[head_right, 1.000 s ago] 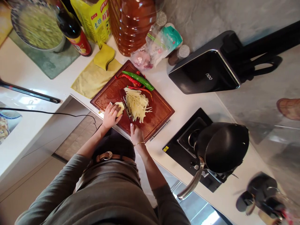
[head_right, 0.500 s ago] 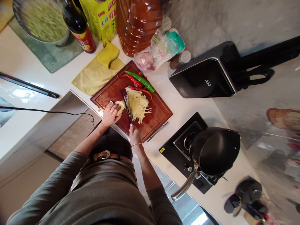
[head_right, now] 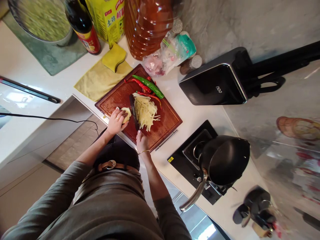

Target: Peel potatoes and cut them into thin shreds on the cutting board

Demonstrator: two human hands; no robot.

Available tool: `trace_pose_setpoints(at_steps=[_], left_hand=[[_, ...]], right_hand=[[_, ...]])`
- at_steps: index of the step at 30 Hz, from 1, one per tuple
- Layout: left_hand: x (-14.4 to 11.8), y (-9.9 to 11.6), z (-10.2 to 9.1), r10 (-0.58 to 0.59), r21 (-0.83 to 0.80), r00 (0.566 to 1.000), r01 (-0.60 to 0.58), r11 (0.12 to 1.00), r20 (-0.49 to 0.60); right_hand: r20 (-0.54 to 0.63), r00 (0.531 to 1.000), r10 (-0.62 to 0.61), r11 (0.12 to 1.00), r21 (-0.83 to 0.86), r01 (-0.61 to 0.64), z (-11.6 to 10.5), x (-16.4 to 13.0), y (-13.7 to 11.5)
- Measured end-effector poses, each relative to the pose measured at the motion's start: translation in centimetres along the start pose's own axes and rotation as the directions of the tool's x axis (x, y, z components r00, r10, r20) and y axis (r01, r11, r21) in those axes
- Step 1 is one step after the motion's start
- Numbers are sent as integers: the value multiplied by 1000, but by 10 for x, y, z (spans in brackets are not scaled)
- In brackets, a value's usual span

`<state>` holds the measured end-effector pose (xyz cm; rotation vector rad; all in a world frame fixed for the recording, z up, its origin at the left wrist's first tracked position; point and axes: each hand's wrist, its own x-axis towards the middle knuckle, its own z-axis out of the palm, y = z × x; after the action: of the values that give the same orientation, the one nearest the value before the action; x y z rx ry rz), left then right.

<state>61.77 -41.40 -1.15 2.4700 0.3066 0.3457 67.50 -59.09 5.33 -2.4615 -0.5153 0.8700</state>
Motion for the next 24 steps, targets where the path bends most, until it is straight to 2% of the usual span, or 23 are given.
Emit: trace_pose_setpoints(at_steps=[3,6,11,24], left_hand=[[0,0,0,-21,2,999,21,1000,32],[0,0,0,-25,15,999,24,1000,36],[0,0,0,-14,-9,1000,14,1000,20],[1,0,-1,-52,-21,994,54,998,92]], right_hand=[[-11,999,39,999,20,-39,-9,-4,-3],[-26,1000,-1,1000,-11,0,-16,-5,-9],[-1,1000,15,998,-54,-15,-19,-4,-11],[44,999,16,998,-56,-13,-29,-4,-14]])
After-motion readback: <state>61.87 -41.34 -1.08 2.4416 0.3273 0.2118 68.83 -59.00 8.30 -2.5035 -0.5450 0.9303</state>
